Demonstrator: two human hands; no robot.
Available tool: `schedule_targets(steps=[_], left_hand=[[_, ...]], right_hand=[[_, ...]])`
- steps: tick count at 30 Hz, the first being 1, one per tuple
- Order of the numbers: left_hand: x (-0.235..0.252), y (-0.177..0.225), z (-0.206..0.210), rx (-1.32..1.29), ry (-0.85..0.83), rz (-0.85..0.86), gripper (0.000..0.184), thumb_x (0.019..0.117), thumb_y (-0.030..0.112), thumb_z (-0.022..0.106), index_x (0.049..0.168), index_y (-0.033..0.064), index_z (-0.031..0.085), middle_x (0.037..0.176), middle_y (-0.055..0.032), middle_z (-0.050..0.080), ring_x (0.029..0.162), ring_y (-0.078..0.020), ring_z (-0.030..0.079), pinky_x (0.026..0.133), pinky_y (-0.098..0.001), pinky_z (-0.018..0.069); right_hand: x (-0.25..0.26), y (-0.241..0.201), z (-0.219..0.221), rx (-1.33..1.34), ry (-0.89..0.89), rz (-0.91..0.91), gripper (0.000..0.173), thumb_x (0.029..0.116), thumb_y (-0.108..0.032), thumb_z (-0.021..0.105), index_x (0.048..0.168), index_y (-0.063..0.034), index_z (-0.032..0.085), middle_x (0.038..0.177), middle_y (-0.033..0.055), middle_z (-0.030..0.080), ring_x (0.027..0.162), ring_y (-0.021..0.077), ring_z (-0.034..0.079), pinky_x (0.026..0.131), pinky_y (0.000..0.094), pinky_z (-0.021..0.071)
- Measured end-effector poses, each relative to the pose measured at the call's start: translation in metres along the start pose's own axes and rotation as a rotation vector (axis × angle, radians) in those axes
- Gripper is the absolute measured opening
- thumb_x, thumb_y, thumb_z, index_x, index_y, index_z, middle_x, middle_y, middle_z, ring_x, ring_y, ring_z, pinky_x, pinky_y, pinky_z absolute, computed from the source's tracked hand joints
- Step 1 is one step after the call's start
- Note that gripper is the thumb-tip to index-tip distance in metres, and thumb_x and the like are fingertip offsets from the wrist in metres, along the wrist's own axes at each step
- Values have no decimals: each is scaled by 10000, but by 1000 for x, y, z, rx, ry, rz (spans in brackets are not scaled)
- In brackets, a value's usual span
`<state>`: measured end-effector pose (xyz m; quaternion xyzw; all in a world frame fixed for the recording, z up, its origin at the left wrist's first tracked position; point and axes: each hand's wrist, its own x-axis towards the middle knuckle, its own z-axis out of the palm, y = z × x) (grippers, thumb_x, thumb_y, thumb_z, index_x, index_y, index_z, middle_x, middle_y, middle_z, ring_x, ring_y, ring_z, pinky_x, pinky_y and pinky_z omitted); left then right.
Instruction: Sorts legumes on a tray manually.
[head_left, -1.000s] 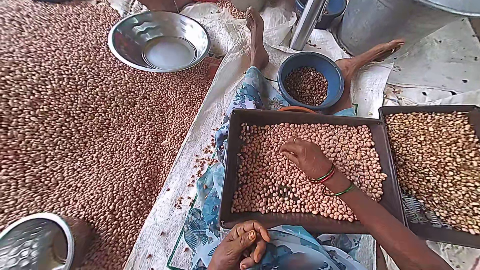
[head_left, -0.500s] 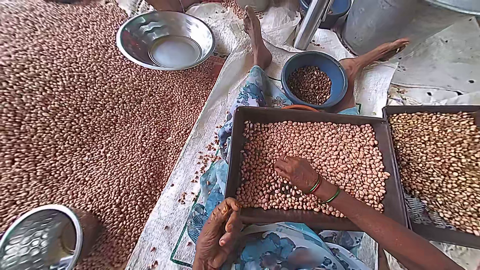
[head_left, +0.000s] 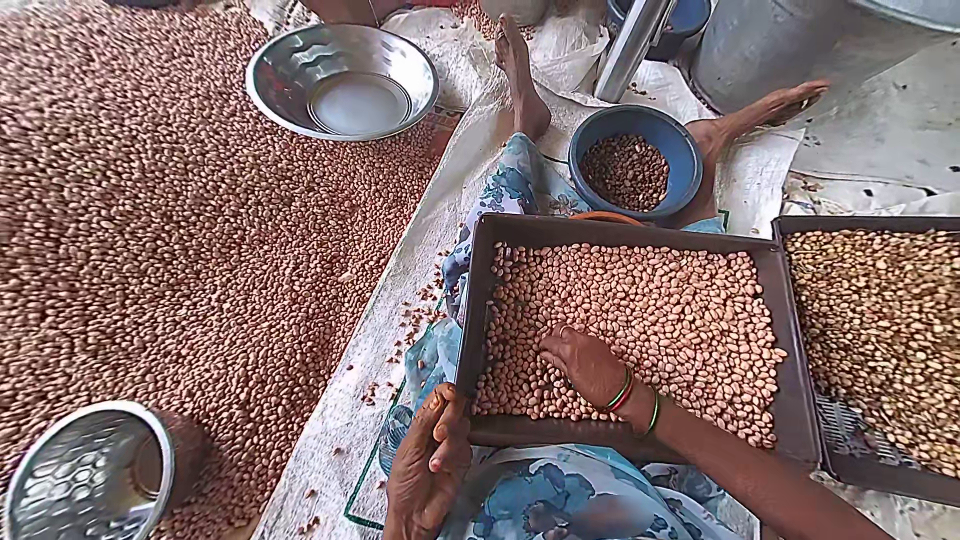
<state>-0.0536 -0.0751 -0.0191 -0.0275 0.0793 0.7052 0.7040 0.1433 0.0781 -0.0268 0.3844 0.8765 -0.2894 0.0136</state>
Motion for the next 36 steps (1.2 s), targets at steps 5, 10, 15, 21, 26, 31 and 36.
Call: schedule_targets(steps=[5, 10, 15, 21, 26, 31, 36], left_hand=[[4, -3, 8, 41, 27, 22, 138, 996, 138, 603, 1036, 34, 683, 753, 9, 658, 588, -27, 638, 530, -124, 516], [11, -11, 17, 176, 142, 84, 180, 1019, 145, 567, 1045, 37, 710, 771, -1, 686, 580, -19, 644, 528, -121, 528], [12, -10, 17, 82, 199, 91, 197, 1034, 124, 526, 1036, 29, 698, 773, -7, 683, 593, -32, 657, 551, -128, 549], [8, -7, 21, 177, 274, 148, 250, 1055, 126, 480, 1060, 17, 705, 793, -29, 697, 612, -39, 668, 571, -136, 562], [19, -26, 28, 247, 311, 47, 575, 1129, 320, 201, 1248, -24, 647, 1144, -159, 753, 1018, -205, 755, 850, -267, 618], [19, -41, 29, 181, 410, 4, 609, 1126, 346, 174, 1103, 7, 679, 948, -107, 770, 825, -142, 764, 717, -221, 621], [13, -21, 14, -41, 215, 83, 356, 1099, 234, 372, 1014, 53, 666, 689, 32, 643, 570, -20, 646, 543, -128, 542]], right_hand=[[1, -10, -13, 28, -185, 25, 272, 1042, -83, 511, 1162, 100, 672, 1113, 304, 662, 1034, 441, 675, 887, 523, 534], [-3, -21, -36, 516, -248, 52, 211, 1021, -124, 586, 1087, 51, 683, 866, 102, 640, 716, 97, 540, 685, 239, 443], [4, -8, -52, 497, -511, 137, 239, 1054, -127, 556, 1128, 79, 650, 948, 157, 680, 772, 147, 634, 776, 317, 526], [-1, 36, -162, -22, 673, -13, 218, 980, -141, 603, 1061, 45, 682, 1403, 313, 528, 1228, 425, 581, 959, 562, 482], [-2, -6, -120, 617, 400, -267, 164, 971, -215, 617, 1009, -82, 705, 970, -56, 695, 863, -22, 642, 747, 146, 536], [10, -39, -40, 665, 156, -261, 295, 1006, -253, 604, 1115, -6, 724, 1032, 47, 722, 948, 17, 645, 871, 172, 506], [-1, -20, 25, 194, -47, -398, 317, 924, -244, 730, 1189, -71, 747, 1349, 217, 647, 1351, 459, 518, 998, 702, 384]])
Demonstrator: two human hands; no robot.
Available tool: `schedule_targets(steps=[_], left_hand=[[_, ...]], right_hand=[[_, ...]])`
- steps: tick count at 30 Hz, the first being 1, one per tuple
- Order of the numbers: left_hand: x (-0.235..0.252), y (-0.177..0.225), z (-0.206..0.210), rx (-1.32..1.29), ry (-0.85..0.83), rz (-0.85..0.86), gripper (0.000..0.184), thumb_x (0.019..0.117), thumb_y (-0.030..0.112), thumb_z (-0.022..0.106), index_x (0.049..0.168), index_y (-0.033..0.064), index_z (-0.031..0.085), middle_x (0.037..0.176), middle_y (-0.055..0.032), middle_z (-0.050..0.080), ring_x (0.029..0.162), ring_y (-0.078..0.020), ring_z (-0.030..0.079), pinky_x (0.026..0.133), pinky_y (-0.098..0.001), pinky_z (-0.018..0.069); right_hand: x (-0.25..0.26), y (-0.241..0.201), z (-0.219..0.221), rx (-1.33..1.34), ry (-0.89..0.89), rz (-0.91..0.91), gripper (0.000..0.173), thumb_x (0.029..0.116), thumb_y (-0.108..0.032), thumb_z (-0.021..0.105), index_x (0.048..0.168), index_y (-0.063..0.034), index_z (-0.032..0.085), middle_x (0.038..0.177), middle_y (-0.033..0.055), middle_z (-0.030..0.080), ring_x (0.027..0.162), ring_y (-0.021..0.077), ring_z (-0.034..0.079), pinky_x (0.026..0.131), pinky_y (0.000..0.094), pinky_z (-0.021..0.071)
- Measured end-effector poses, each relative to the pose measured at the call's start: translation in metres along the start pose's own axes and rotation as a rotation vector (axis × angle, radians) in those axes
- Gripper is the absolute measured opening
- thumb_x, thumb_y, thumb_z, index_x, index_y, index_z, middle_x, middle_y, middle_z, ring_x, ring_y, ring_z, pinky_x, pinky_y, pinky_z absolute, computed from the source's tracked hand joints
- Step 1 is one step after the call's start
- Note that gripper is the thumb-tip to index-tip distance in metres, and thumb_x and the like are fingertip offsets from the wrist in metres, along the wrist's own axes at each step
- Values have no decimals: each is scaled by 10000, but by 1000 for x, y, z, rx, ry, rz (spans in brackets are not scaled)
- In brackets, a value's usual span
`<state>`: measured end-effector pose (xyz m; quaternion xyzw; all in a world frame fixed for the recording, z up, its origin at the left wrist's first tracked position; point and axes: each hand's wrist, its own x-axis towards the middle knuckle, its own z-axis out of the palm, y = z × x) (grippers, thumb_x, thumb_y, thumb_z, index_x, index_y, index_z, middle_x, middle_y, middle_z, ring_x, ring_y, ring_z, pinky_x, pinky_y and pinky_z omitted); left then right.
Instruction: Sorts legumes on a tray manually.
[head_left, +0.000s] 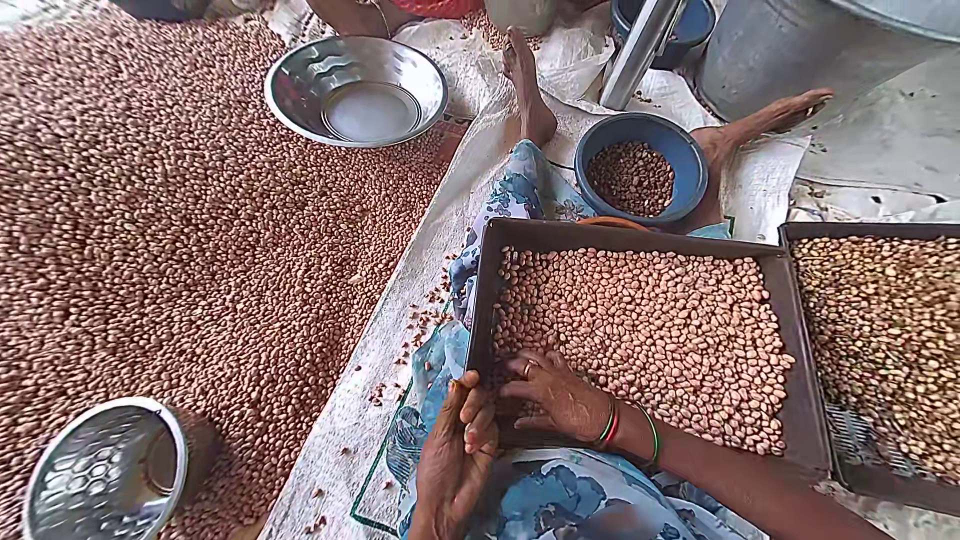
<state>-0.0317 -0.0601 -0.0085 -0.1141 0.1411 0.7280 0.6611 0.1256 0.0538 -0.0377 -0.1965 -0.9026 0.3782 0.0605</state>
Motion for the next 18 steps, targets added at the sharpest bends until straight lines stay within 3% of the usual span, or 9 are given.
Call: schedule_targets(steps=[2, 4, 7, 9, 11, 13, 18], left_hand=[[2, 14, -5, -40, -4, 67, 312, 1091, 176, 387, 1112, 22, 658, 677, 31, 651, 558, -23, 644, 534, -128, 536], [5, 27, -8, -35, -8, 138, 285, 1083, 116, 379, 1232, 7, 597, 696, 31, 653, 559, -20, 640, 537, -127, 535], [11, 45, -10, 38, -17, 230, 312, 1073, 64, 348, 1332, 30, 519, 802, 24, 669, 585, -11, 641, 550, -113, 538], [14, 54, -12, 53, -16, 282, 332, 1082, 69, 292, 1357, 45, 476, 906, 5, 679, 625, -16, 654, 566, -114, 543], [16, 59, -13, 75, 17, 335, 379, 1053, 21, 246, 1362, 44, 463, 996, -18, 699, 650, -23, 667, 572, -116, 544], [18, 61, -12, 106, 53, 369, 397, 1032, -6, 237, 1340, 37, 485, 1015, -19, 708, 661, -21, 673, 568, -110, 541], [18, 62, -15, 88, 23, 346, 299, 1022, -21, 347, 1233, 28, 553, 962, -26, 703, 669, -37, 680, 581, -121, 553]], right_hand=[[-27, 11, 10, -240, 96, -33, 126, 912, -216, 704, 1004, -158, 768, 1222, 98, 723, 1309, 397, 573, 956, 675, 419], [-55, 20, -15, -399, 185, 106, 159, 840, -61, 727, 969, -137, 781, 1217, 132, 725, 1292, 452, 580, 921, 728, 415], [-108, 33, -66, -535, 346, 367, 372, 802, -21, 740, 1162, -110, 766, 1301, 259, 652, 1213, 560, 583, 866, 753, 444], [-148, 36, -88, -576, 352, 587, 399, 830, -98, 779, 1215, -15, 709, 1216, 329, 636, 1046, 582, 635, 804, 715, 506], [-177, 31, -95, -516, 231, 893, 528, 873, -195, 821, 1292, 54, 617, 1079, 360, 657, 920, 577, 663, 748, 704, 512], [-189, 28, -84, -436, 121, 1098, 678, 883, -253, 820, 1378, 94, 514, 1057, 380, 656, 919, 584, 668, 762, 704, 514], [-159, 9, -50, -267, 68, 1225, 681, 905, -241, 767, 1342, 182, 462, 1069, 389, 648, 1006, 549, 671, 868, 637, 513]])
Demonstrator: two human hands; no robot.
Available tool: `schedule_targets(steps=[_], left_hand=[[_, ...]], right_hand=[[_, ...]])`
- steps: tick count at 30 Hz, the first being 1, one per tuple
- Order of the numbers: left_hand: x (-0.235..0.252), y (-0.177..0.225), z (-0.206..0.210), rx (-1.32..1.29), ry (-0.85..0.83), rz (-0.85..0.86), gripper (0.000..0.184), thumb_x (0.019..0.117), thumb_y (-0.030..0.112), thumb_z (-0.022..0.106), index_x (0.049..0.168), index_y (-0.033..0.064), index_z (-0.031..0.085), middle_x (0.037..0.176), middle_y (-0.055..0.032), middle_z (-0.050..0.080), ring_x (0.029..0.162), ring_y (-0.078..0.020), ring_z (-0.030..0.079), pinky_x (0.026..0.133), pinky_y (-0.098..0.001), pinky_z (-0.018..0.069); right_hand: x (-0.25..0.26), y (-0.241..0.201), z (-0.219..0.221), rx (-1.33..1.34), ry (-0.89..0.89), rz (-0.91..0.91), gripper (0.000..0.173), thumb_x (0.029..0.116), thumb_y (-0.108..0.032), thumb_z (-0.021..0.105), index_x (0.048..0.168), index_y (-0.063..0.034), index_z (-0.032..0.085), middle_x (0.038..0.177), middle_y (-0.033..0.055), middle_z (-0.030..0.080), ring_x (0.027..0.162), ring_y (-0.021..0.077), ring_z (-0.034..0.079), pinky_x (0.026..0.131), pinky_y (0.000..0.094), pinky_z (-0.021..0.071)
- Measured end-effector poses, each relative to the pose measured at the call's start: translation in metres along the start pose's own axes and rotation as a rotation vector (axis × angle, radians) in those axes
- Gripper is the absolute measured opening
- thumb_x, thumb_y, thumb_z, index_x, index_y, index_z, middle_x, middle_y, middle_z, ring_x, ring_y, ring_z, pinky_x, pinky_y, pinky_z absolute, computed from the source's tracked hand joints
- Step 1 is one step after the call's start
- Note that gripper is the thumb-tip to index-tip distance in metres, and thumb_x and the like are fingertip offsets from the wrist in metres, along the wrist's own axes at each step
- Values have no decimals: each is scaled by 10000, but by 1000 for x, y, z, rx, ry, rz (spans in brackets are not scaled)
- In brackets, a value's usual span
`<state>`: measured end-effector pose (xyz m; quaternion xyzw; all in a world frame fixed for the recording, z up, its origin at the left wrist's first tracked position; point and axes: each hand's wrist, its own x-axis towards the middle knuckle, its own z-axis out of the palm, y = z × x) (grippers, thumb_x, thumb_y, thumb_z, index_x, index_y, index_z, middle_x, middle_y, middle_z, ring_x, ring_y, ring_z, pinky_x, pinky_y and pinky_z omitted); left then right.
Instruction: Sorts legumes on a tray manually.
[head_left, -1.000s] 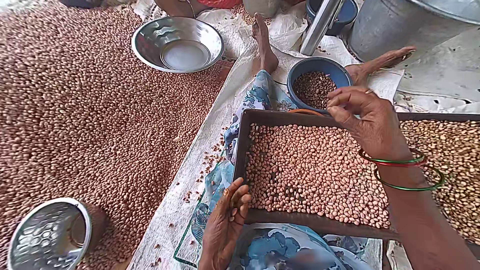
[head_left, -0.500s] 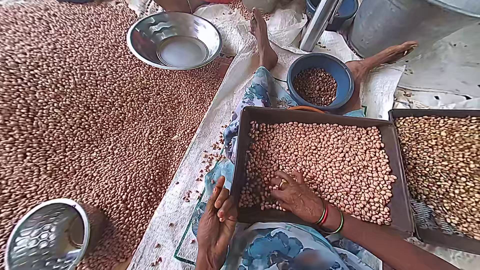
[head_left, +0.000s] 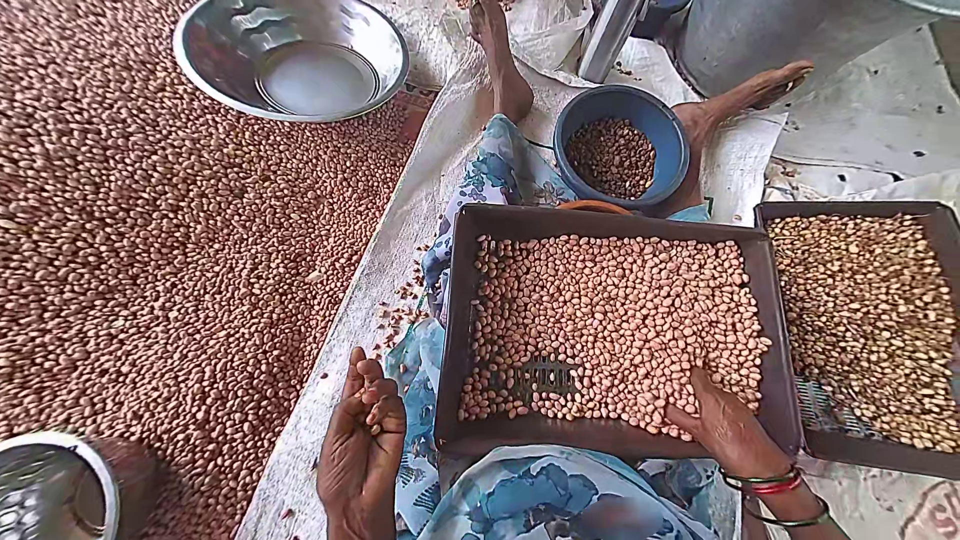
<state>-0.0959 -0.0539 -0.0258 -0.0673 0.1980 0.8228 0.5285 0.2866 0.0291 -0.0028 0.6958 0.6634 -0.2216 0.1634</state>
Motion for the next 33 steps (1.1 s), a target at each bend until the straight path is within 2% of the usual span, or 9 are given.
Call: schedule_targets(steps=[5, 7, 10, 14, 16, 18, 22, 27, 33], left_hand=[[1, -6, -2, -35, -5, -22, 274, 1011, -30, 351, 1136, 22, 589, 929, -36, 709, 665, -47, 687, 586, -129, 559], [2, -9, 2, -55, -18, -26, 279, 1010, -26, 351, 1129, 9, 600, 903, -38, 707, 658, -47, 681, 586, -128, 555], [-3, -6, 8, -70, -79, -25, 249, 999, -37, 383, 1109, 4, 603, 881, -38, 690, 654, -51, 671, 582, -130, 551], [-7, 4, 5, -83, -79, -15, 231, 1028, 26, 398, 1091, 6, 620, 875, -46, 696, 654, -58, 678, 586, -140, 558], [-8, 5, 2, -46, -42, 0, 285, 1068, 80, 342, 1063, 16, 620, 846, -28, 687, 631, -44, 666, 569, -129, 549], [-8, 0, 0, -34, -25, 8, 315, 1081, 108, 320, 1047, 25, 621, 843, -16, 683, 633, -36, 663, 572, -125, 549], [-7, -9, -3, -72, -81, -64, 257, 1068, 106, 409, 1041, 13, 648, 866, -32, 700, 679, -60, 689, 609, -142, 564], [-6, -13, 5, -51, -80, -80, 246, 1066, 105, 421, 1061, 19, 651, 885, -37, 715, 676, -54, 693, 601, -139, 565], [1, -13, -5, -39, -12, -57, 315, 1080, 109, 356, 1043, 27, 658, 854, -28, 715, 665, -57, 694, 601, -144, 568]], right_hand=[[4, -61, -6, 437, -172, -136, 800, 896, -259, 761, 1454, 169, 379, 1326, 343, 580, 1255, 400, 584, 1079, 496, 433], [21, -78, -2, 860, -178, -356, 923, 856, -313, 729, 1532, 108, 262, 1422, 222, 542, 1271, 168, 583, 1056, 283, 482], [52, -94, -27, 1191, -57, -481, 786, 913, -112, 641, 1599, -40, 264, 1507, 182, 500, 1218, 189, 649, 972, 307, 557], [65, -69, -59, 1074, 179, -533, 231, 969, 1, 568, 1180, -9, 659, 1033, 30, 710, 834, 47, 686, 745, 195, 569], [60, -56, -54, 1031, 123, -517, 123, 949, 19, 606, 1002, -37, 702, 822, -47, 713, 711, -7, 662, 691, 155, 555], [52, -46, -39, 888, 29, -515, 84, 949, -61, 639, 992, -38, 708, 836, -56, 707, 720, -35, 649, 708, 141, 545], [34, -51, -12, 574, 66, -636, 215, 967, -134, 599, 1031, -1, 755, 946, 108, 735, 826, 98, 662, 774, 239, 518], [35, -42, -9, 381, 539, -630, 234, 949, -130, 583, 987, -5, 777, 957, 182, 757, 883, 350, 726, 780, 491, 563], [35, -57, -15, 457, 483, -748, 269, 979, -153, 540, 1007, -35, 780, 949, 123, 762, 841, 194, 709, 781, 288, 554]])
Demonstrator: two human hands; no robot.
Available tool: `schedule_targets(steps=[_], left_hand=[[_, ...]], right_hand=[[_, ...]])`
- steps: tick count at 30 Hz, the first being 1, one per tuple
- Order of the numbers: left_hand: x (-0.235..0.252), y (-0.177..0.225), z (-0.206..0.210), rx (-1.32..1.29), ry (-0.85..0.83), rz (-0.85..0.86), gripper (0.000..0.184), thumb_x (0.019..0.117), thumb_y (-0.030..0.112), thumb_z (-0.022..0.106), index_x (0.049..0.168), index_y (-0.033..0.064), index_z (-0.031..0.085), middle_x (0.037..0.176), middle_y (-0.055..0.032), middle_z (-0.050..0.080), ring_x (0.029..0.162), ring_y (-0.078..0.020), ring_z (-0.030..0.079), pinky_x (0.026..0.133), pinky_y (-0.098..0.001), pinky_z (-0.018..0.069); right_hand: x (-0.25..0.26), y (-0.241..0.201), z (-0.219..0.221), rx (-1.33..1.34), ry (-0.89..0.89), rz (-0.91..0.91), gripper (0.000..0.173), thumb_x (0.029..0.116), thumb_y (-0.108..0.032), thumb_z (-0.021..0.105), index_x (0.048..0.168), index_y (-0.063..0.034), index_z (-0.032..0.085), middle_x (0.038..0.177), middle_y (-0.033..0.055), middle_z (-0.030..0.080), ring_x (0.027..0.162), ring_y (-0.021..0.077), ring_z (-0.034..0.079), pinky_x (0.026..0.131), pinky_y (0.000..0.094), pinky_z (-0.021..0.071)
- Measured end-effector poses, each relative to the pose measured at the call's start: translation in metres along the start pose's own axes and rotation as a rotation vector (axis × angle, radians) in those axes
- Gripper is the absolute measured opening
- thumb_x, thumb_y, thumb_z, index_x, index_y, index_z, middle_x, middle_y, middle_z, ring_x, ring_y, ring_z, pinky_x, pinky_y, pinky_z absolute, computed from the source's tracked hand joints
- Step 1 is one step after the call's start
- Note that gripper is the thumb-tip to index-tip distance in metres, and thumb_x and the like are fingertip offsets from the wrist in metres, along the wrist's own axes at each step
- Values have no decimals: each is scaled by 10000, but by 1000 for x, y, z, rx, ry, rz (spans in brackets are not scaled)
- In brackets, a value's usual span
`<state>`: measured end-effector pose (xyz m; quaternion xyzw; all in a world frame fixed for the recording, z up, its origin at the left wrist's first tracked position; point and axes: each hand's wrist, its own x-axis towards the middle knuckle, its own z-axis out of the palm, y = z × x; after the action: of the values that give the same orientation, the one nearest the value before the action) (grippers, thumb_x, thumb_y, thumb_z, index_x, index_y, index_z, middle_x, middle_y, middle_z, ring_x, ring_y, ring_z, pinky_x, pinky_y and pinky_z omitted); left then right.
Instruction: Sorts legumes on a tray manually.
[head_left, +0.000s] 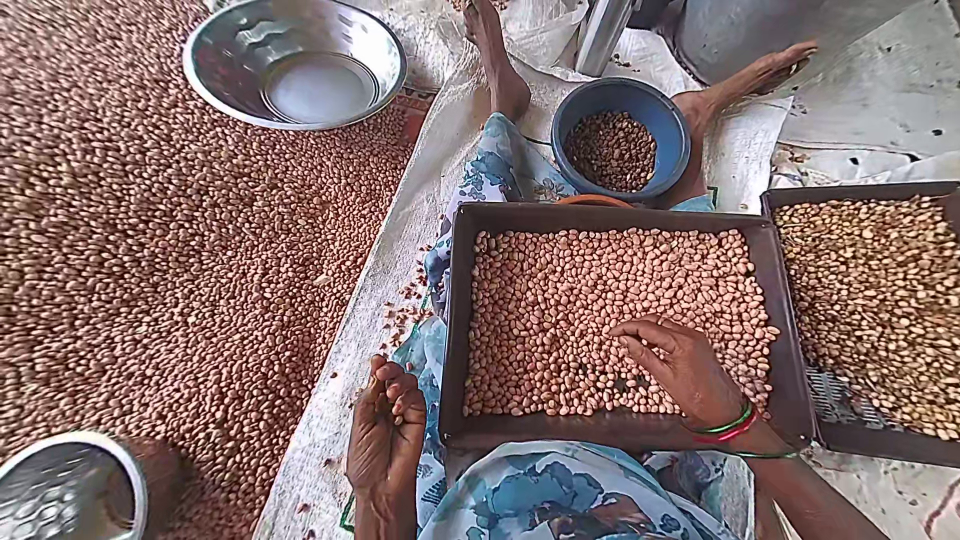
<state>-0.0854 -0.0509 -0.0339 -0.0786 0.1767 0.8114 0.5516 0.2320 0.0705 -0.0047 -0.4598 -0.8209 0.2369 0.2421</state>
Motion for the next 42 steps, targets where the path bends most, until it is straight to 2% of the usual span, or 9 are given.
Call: schedule_targets(steps=[5, 8, 10, 13, 21, 23, 27, 38, 42], left_hand=[[2, -2, -5, -8, 69, 8, 365, 1090, 127, 294, 1019, 41, 642, 788, -5, 689, 629, -42, 678, 579, -135, 560], [-1, 2, -10, -45, 97, 29, 337, 1080, 108, 321, 1019, 31, 644, 784, -16, 689, 628, -52, 681, 575, -138, 561], [0, 4, -15, -66, 116, 49, 335, 1072, 91, 316, 1008, 24, 638, 779, -15, 688, 628, -49, 680, 573, -134, 557], [4, 7, -21, -81, 144, 60, 359, 1078, 107, 300, 1010, 22, 641, 783, -16, 691, 631, -47, 680, 575, -134, 555], [24, 2, -16, -89, 93, -7, 318, 1087, 114, 301, 1031, 32, 603, 777, -19, 661, 617, -55, 665, 566, -137, 552], [25, 2, -9, -67, 71, -10, 325, 1092, 123, 295, 1037, 36, 603, 775, -13, 661, 614, -51, 663, 565, -133, 549], [19, 5, -1, -74, 14, -33, 268, 1068, 90, 381, 998, 28, 632, 771, -23, 672, 634, -59, 675, 578, -139, 555], [-9, 0, 20, -25, -52, -85, 122, 998, 45, 547, 997, 10, 664, 810, -46, 696, 656, -73, 691, 584, -153, 563], [-9, 0, 18, -16, -76, -105, 135, 997, 38, 545, 1016, 3, 674, 825, -57, 704, 666, -80, 698, 593, -159, 570]], right_hand=[[36, -41, 55, 50, -99, -192, 226, 965, -86, 580, 1062, -46, 780, 1067, 151, 762, 1033, 330, 728, 900, 462, 570], [38, -47, 71, 5, -362, -225, 299, 946, -202, 677, 1216, -91, 740, 1281, 171, 690, 1297, 426, 577, 1014, 657, 429], [22, -38, 72, -74, -486, -235, 270, 897, -214, 734, 1148, -118, 759, 1268, 167, 692, 1328, 457, 540, 999, 714, 391], [-11, -15, 47, -291, -363, -201, 246, 738, -90, 813, 978, -132, 778, 1057, 132, 734, 1178, 437, 633, 908, 689, 429], [-36, 61, -49, -508, 62, 185, 388, 918, -269, 605, 1194, -21, 720, 1334, 296, 610, 1284, 612, 486, 957, 801, 328], [-36, 58, -41, -467, 119, 139, 346, 940, -247, 594, 1138, 0, 733, 1235, 295, 651, 1193, 576, 558, 927, 747, 376], [-21, 26, 0, -228, 73, -55, 231, 977, -158, 579, 979, -47, 782, 973, 164, 759, 889, 292, 735, 787, 368, 585], [20, -4, 71, -291, -168, -526, 179, 917, -46, 579, 782, -8, 690, 726, 157, 695, 675, 307, 718, 595, 394, 561], [69, -8, -3, -149, 83, -167, 439, 931, -218, 716, 1253, 73, 649, 1200, 287, 669, 981, 390, 702, 818, 506, 570]])
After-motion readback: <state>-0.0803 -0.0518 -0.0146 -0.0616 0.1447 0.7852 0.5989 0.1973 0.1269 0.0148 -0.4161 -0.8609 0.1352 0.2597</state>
